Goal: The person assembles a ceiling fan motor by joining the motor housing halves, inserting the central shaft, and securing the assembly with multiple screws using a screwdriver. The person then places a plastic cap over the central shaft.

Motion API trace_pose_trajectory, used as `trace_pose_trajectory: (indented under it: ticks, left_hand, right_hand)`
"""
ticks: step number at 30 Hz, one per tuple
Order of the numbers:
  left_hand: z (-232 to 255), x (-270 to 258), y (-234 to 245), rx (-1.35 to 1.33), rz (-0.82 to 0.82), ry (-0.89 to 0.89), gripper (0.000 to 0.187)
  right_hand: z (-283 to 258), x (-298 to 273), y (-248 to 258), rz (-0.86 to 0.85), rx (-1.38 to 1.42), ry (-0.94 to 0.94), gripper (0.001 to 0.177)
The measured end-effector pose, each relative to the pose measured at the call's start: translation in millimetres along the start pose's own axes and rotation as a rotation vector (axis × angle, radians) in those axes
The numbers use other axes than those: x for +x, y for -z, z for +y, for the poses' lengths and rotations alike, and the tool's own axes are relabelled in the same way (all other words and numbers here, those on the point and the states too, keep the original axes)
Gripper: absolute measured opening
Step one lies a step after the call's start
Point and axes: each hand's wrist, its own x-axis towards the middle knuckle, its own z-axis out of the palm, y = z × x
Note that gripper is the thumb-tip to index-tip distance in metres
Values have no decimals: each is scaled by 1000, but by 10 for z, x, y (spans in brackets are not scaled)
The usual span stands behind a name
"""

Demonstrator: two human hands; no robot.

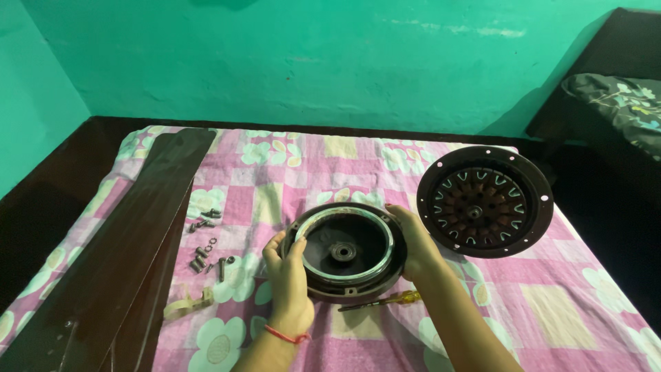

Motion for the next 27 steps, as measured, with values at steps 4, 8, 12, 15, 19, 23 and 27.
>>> trace_pose_trajectory:
  ticks: [4,8,12,15,19,23,27]
  left_hand:
    - [-5,-28,27,-52,-42,-57,36]
    - [35,86,66,-143,-121,-88,37]
    - [83,264,98,-182,-269,-143,44]
    - [102,356,109,-117,-330,-145,46]
    - [125,394,88,14,-335,-132,51]
    - [77,257,13,247,-141,-226,56]
    - [-64,-34,14,137,-40,-133,65]
  right_hand:
    - [-32,6,10,43,-8,-25,38]
    - [23,-17,-39,-115,124,35,57]
    - [115,-14,-59,-51,216,102,71]
    - [159,56,-45,-12,217,142,73]
    - [187,187,-1,39,123,171,72]
    - [172,239,94,50,-18,203,70]
    - [163,217,127,6,-10,207,73]
